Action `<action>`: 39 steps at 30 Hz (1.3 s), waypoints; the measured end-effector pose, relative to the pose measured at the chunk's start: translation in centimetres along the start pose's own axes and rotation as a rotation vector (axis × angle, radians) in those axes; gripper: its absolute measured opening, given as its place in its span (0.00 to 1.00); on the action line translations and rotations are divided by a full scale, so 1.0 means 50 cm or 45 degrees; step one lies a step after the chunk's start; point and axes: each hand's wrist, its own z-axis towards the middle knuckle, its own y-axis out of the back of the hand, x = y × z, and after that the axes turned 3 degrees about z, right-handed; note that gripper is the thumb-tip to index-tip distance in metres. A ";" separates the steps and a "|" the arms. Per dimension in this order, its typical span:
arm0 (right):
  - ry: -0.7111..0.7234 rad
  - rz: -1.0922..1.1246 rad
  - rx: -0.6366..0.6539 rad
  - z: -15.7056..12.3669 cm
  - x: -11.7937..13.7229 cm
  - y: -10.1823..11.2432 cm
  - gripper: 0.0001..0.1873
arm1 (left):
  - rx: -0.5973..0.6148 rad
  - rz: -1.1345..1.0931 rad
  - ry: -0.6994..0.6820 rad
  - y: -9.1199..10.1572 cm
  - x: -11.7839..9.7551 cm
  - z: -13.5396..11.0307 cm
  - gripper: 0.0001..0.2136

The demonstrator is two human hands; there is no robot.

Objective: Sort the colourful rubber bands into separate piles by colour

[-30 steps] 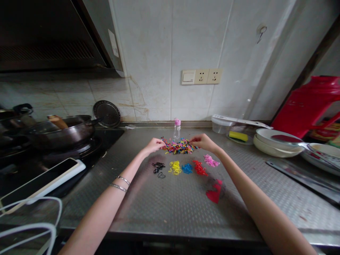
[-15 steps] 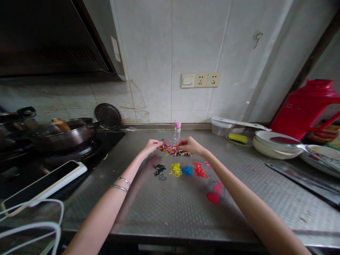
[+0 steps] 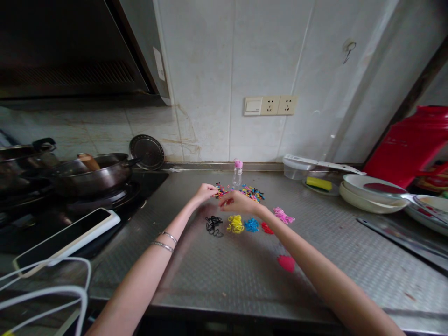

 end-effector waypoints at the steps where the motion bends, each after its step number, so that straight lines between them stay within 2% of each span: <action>1: -0.031 -0.007 -0.047 -0.008 -0.008 0.012 0.10 | 0.012 0.021 -0.040 -0.004 0.007 0.005 0.11; 6: -0.243 -0.087 -0.341 -0.061 -0.068 0.086 0.11 | 0.083 0.108 -0.160 -0.031 0.036 0.022 0.10; 11: -0.412 -0.176 -0.488 -0.116 -0.131 0.126 0.14 | 0.191 0.269 -0.236 -0.046 0.015 0.004 0.11; 15: -0.445 -0.248 -0.442 -0.136 -0.149 0.127 0.12 | 0.270 0.388 -0.248 -0.046 -0.007 -0.010 0.10; 19: -0.427 -0.290 -0.393 -0.137 -0.154 0.120 0.11 | 0.261 0.448 -0.223 -0.048 -0.011 -0.013 0.08; 26: -0.442 -0.307 -0.282 -0.134 -0.156 0.117 0.11 | 0.259 0.394 -0.215 -0.032 -0.020 -0.011 0.07; 28: -0.437 -0.313 -0.190 -0.134 -0.149 0.117 0.11 | 0.339 0.274 -0.252 -0.027 -0.033 -0.015 0.08; 30: -0.448 -0.335 -0.119 -0.134 -0.142 0.115 0.11 | 0.486 0.167 -0.292 -0.028 -0.050 -0.022 0.09; 32: -0.469 -0.362 -0.089 -0.134 -0.137 0.112 0.11 | 0.655 0.115 -0.317 -0.033 -0.067 -0.032 0.10; 34: -0.487 -0.381 -0.075 -0.133 -0.137 0.108 0.11 | 0.758 0.106 -0.317 -0.039 -0.080 -0.040 0.11; 36: -0.496 -0.394 -0.067 -0.132 -0.141 0.105 0.11 | 0.735 0.088 -0.294 -0.039 -0.086 -0.045 0.12; 39: -0.483 -0.410 -0.061 -0.130 -0.153 0.099 0.10 | 0.531 0.035 -0.182 -0.028 -0.082 -0.042 0.14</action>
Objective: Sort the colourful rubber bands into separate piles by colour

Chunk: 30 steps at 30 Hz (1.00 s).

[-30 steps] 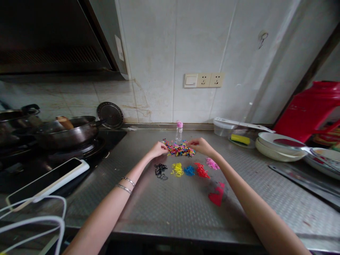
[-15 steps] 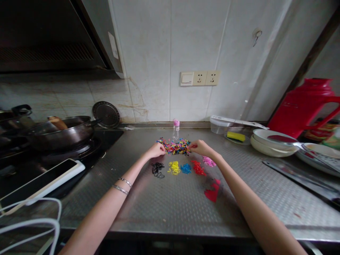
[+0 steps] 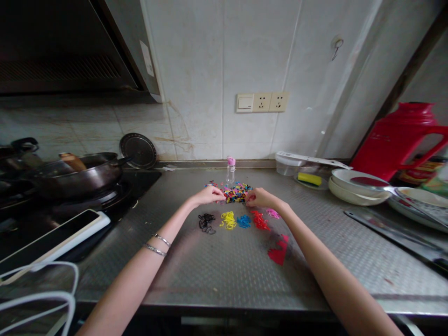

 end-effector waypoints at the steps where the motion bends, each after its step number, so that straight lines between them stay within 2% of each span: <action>1: 0.008 -0.005 0.000 0.002 -0.003 -0.003 0.10 | -0.075 -0.037 0.046 0.006 0.004 0.000 0.15; 5: 0.033 -0.037 -0.026 0.008 -0.011 -0.017 0.10 | -0.311 -0.230 0.196 0.031 0.027 -0.001 0.15; 9: 0.015 -0.107 -0.080 0.004 0.000 -0.019 0.09 | -0.441 -0.335 0.254 0.043 0.048 -0.003 0.13; 12: 0.019 -0.101 -0.145 -0.001 0.034 -0.015 0.09 | -0.466 -0.326 0.272 0.045 0.059 -0.002 0.14; 15: 0.121 -0.035 -0.242 -0.004 0.095 -0.021 0.09 | -0.475 -0.217 0.289 0.040 0.067 0.002 0.15; 18: 0.291 0.047 -0.286 -0.010 0.171 -0.044 0.09 | -0.440 -0.068 0.257 0.032 0.071 0.007 0.14; 21: 0.445 0.092 -0.220 -0.024 0.238 -0.074 0.09 | -0.371 0.020 0.135 0.021 0.070 0.012 0.12; 23: 0.513 0.127 -0.143 -0.033 0.266 -0.085 0.13 | -0.317 0.057 0.049 0.015 0.067 0.015 0.10; 26: 0.520 0.159 -0.143 -0.037 0.269 -0.079 0.17 | -0.154 0.114 -0.042 0.005 0.060 0.017 0.09; 28: 0.471 0.172 -0.232 -0.030 0.245 -0.059 0.16 | -0.050 0.168 -0.114 -0.001 0.057 0.018 0.09; 30: 0.398 0.186 -0.363 -0.021 0.206 -0.030 0.15 | -0.037 0.255 -0.159 -0.007 0.053 0.018 0.08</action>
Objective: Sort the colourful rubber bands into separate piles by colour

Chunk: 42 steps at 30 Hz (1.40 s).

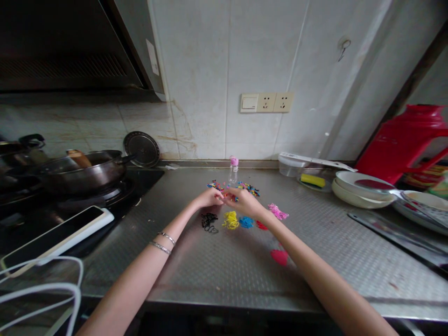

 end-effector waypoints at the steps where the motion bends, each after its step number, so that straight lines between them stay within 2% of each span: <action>1: -0.046 -0.022 -0.074 0.002 -0.022 0.018 0.15 | -0.014 0.048 0.004 -0.002 -0.002 0.000 0.08; 5: -0.243 -0.110 -0.308 -0.006 -0.110 0.084 0.15 | -0.023 0.121 0.083 -0.009 -0.010 0.000 0.08; 7: -0.321 -0.121 -0.368 -0.016 -0.149 0.106 0.16 | -0.033 0.132 0.082 -0.012 -0.011 0.001 0.08; 12: -0.445 -0.182 -0.452 -0.042 -0.222 0.132 0.16 | -0.058 0.157 0.061 -0.019 -0.003 0.003 0.06; 17: -0.500 -0.196 -0.530 -0.058 -0.263 0.151 0.17 | -0.097 0.091 0.044 -0.027 -0.011 0.012 0.07; 22: -0.538 -0.205 -0.563 -0.067 -0.273 0.165 0.17 | -0.195 0.050 -0.055 -0.061 -0.073 0.057 0.09; 27: -0.540 -0.233 -0.584 -0.070 -0.271 0.169 0.16 | -0.181 0.170 -0.143 -0.131 -0.167 0.117 0.08; 31: -0.547 -0.267 -0.590 -0.071 -0.266 0.172 0.16 | -0.207 0.242 -0.127 -0.189 -0.226 0.151 0.09; 34: -0.551 -0.274 -0.583 -0.072 -0.264 0.172 0.16 | -0.185 0.247 -0.109 -0.215 -0.246 0.160 0.13; 36: -0.556 -0.281 -0.570 -0.072 -0.264 0.171 0.16 | -0.157 0.223 -0.118 -0.214 -0.245 0.157 0.19; 38: -0.565 -0.286 -0.538 -0.070 -0.263 0.167 0.16 | -0.145 0.195 -0.143 -0.192 -0.232 0.147 0.20; 40: -0.568 -0.276 -0.473 -0.067 -0.261 0.162 0.15 | -0.118 0.185 -0.163 -0.150 -0.205 0.131 0.14; 42: -0.548 -0.259 -0.386 -0.062 -0.255 0.156 0.14 | -0.101 0.168 -0.151 -0.090 -0.167 0.110 0.11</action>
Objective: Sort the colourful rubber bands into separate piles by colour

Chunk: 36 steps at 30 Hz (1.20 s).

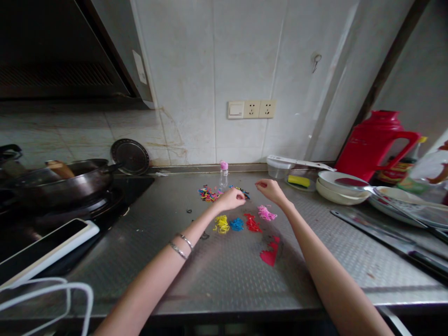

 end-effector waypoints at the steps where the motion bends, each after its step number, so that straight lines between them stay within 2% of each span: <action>1: 0.031 0.004 0.052 0.000 0.006 -0.003 0.14 | 0.012 0.003 0.044 0.032 0.025 -0.014 0.10; 5: 0.167 0.025 0.308 -0.005 0.037 -0.016 0.12 | 0.180 0.116 0.276 0.150 0.123 -0.085 0.06; 7: 0.195 0.018 0.437 -0.009 0.055 -0.026 0.11 | 0.265 0.188 0.439 0.189 0.161 -0.126 0.05; 9: 0.215 -0.010 0.535 -0.013 0.071 -0.038 0.11 | 0.360 0.220 0.556 0.210 0.189 -0.161 0.08; 12: 0.255 -0.075 0.603 -0.019 0.088 -0.056 0.12 | 0.443 0.244 0.635 0.214 0.211 -0.195 0.12; 19: 0.194 -0.276 0.631 -0.025 0.083 -0.059 0.11 | 0.317 0.172 0.568 0.195 0.224 -0.218 0.12; 22: 0.137 -0.326 0.686 -0.025 0.075 -0.057 0.10 | 0.278 0.133 0.540 0.193 0.233 -0.225 0.11; 26: 0.101 -0.377 0.677 -0.027 0.072 -0.066 0.10 | 0.246 0.115 0.518 0.194 0.242 -0.233 0.10; 32: 0.102 -0.398 0.629 -0.031 0.075 -0.075 0.11 | 0.242 0.027 0.461 0.195 0.222 -0.233 0.10; 36: 0.109 -0.393 0.637 -0.032 0.076 -0.075 0.11 | 0.326 -0.103 0.409 0.188 0.195 -0.229 0.10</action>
